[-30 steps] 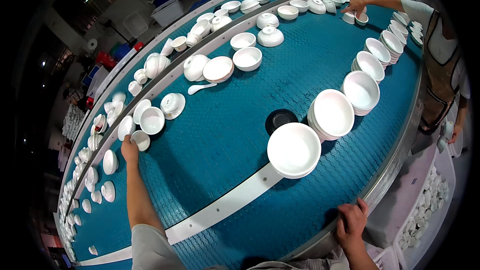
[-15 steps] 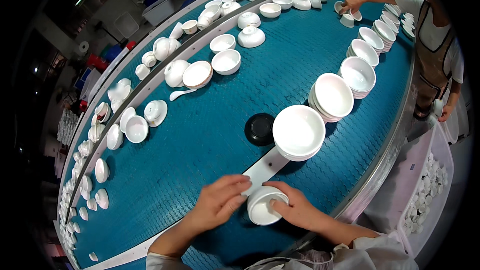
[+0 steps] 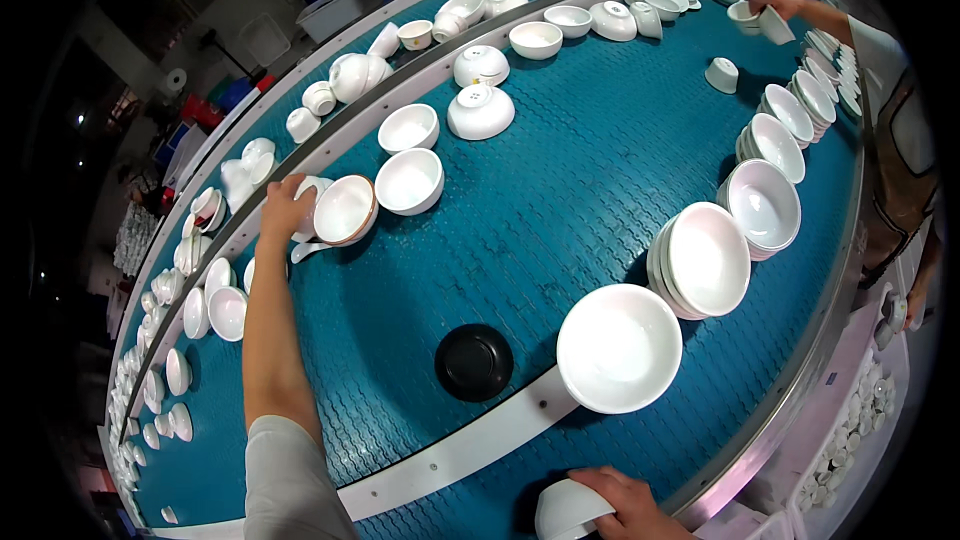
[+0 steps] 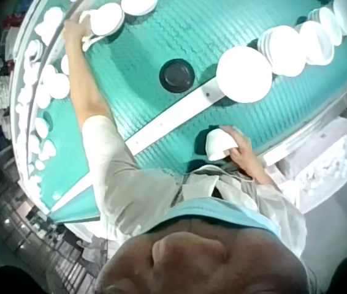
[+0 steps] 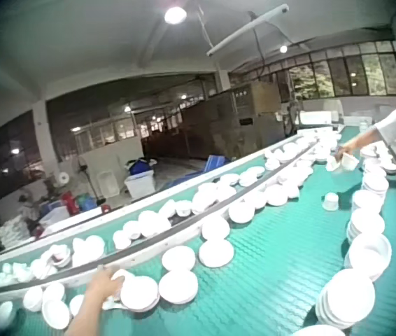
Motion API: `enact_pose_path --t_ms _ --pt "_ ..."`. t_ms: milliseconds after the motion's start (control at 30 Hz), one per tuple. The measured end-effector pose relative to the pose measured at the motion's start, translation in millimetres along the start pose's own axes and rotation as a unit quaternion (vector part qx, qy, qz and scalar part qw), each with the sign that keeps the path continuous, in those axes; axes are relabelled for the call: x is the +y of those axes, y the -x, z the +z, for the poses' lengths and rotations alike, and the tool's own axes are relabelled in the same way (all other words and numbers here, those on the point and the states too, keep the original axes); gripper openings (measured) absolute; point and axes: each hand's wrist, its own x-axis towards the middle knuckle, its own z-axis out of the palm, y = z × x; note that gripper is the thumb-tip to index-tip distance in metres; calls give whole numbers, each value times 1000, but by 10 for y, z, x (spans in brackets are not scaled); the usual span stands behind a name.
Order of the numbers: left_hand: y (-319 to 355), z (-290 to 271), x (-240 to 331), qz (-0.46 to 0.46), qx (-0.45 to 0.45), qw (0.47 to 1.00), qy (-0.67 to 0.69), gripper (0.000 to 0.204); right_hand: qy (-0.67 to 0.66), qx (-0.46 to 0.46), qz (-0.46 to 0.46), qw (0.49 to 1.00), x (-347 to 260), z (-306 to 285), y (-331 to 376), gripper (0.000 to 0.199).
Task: The person sorts ceramic bowls and plates on a moving conveyor belt, picking them up by hand and placing them into white bins. They also handle small red lids and a spoon during the sorting process.
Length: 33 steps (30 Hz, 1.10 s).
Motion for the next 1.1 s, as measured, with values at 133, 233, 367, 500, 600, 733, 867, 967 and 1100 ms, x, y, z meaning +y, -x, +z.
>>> enact_pose_path --t_ms 133,233,367,500,600,733,867,967,1100 --pt "917 -191 -277 89 50 995 -3 44 12 70 -104 992 136 -235 -130 38" --pt "1863 -441 266 57 0 996 -68 68 26 116 -142 983 182 -338 -181 36" --pt "2717 -610 227 85 51 994 -51 72 -13 134 -105 985 221 -406 -153 35" --pt "2800 -754 -472 -87 106 911 390 57 -158 254 -56 953 249 -525 167 30" --pt "2717 -709 -786 -214 130 864 437 34 -249 389 -77 884 400 -628 718 32" --pt "3159 -662 -1311 -223 70 843 485 35 -334 468 23 818 472 -403 1378 29" --pt "3561 -277 -1497 -293 -79 845 441 45 -332 499 165 783 786 -369 2013 28" --pt "3841 -123 -1033 -298 -174 845 408 46 -363 623 196 665 1728 -139 2816 33" --pt "4101 -683 -1380 -304 -183 828 433 48 -356 793 249 427 3048 307 3983 32"
